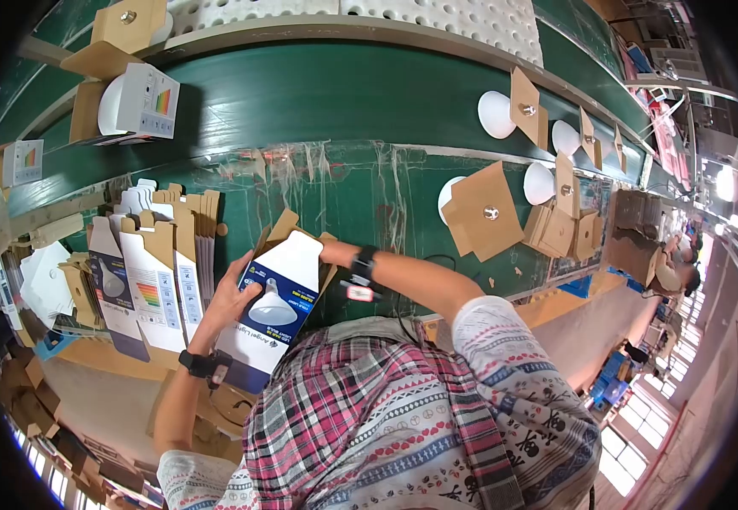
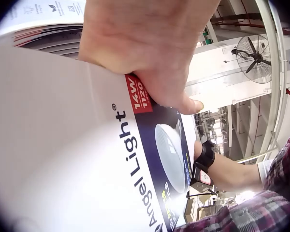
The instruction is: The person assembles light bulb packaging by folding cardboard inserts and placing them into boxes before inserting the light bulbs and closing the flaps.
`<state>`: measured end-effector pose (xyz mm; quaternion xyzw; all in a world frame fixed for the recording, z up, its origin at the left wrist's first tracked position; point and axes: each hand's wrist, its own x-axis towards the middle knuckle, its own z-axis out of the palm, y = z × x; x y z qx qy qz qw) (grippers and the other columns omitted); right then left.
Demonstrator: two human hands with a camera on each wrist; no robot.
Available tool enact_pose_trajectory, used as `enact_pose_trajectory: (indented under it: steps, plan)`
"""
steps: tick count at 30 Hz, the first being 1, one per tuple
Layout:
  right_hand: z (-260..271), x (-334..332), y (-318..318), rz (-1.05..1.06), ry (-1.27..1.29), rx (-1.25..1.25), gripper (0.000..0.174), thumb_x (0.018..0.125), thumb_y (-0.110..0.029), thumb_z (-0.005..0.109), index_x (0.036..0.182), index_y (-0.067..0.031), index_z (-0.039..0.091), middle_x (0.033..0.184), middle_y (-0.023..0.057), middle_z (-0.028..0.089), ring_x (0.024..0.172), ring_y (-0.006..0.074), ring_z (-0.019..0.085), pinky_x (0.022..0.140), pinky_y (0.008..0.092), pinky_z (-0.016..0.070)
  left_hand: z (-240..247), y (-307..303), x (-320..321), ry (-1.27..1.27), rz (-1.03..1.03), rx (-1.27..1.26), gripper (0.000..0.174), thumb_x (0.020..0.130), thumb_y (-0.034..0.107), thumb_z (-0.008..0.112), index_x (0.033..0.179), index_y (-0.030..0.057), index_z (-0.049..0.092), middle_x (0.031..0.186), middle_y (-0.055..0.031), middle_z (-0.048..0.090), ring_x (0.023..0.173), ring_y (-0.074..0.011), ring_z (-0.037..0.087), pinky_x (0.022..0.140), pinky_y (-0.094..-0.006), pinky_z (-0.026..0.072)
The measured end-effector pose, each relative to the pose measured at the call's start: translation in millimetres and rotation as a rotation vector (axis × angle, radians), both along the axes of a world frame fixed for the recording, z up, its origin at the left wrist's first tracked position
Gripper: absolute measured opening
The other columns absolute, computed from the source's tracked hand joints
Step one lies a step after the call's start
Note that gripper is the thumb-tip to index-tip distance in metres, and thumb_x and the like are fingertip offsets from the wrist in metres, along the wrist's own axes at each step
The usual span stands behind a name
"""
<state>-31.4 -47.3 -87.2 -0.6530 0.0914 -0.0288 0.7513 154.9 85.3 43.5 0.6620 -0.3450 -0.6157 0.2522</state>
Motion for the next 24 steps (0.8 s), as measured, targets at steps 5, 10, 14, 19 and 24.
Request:
enact_pose_trajectory:
  steps: [5, 10, 14, 19, 24]
  plan:
    - [80, -62, -21, -0.753, 0.495, -0.034, 0.025, 0.088, -0.019, 0.058, 0.104, -0.0004, 0.055, 0.101, 0.0099, 0.058, 0.089, 0.0145, 0.059, 0.077, 0.0296, 0.0470, 10, -8, 7, 0.076, 0.066, 0.080, 0.067, 0.083, 0.038, 0.059, 0.132, -0.0017, 0.040, 0.100, -0.0102, 0.060, 0.082, -0.0124, 0.057, 0.068, -0.0229, 0.0472]
    - [79, -74, 17, -0.815, 0.396, 0.936, 0.045, 0.093, -0.042, 0.049, 0.119, -0.0055, 0.051, 0.109, 0.0059, 0.057, 0.099, 0.0137, 0.055, 0.085, 0.0268, 0.0435, -2, -3, 15, 0.137, 0.151, 0.034, 0.057, 0.086, 0.035, 0.056, 0.126, -0.0040, 0.045, 0.102, -0.0096, 0.059, 0.086, -0.0109, 0.055, 0.074, -0.0239, 0.0463]
    - [84, -38, 16, -0.625, 0.074, 0.833, 0.047, 0.094, -0.040, 0.048, 0.121, -0.0017, 0.053, 0.117, 0.0042, 0.056, 0.108, 0.0142, 0.051, 0.097, 0.0301, 0.0365, -12, 1, 30, 0.019, 0.211, 0.001, 0.047, 0.091, 0.028, 0.051, 0.123, -0.0065, 0.046, 0.107, -0.0093, 0.058, 0.095, -0.0142, 0.052, 0.085, -0.0254, 0.0415]
    - [80, -13, -14, -0.550, 0.053, 0.556, 0.039, 0.092, -0.031, 0.054, 0.115, -0.0001, 0.056, 0.110, 0.0028, 0.058, 0.105, 0.0106, 0.049, 0.094, 0.0269, 0.0345, -3, -28, 16, -0.040, 0.303, -0.183, 0.053, 0.096, 0.027, 0.045, 0.139, 0.0012, 0.029, 0.129, -0.0131, 0.045, 0.113, -0.0187, 0.045, 0.096, -0.0287, 0.0348]
    - [42, -11, -35, -0.563, 0.032, 0.655, 0.041, 0.090, -0.032, 0.058, 0.112, 0.0029, 0.058, 0.106, 0.0011, 0.060, 0.097, 0.0082, 0.052, 0.089, 0.0242, 0.0375, 19, -58, -7, -0.025, 0.283, -0.203, 0.060, 0.093, 0.024, 0.048, 0.144, 0.0038, 0.022, 0.143, -0.0131, 0.031, 0.129, -0.0208, 0.031, 0.106, -0.0296, 0.0233]
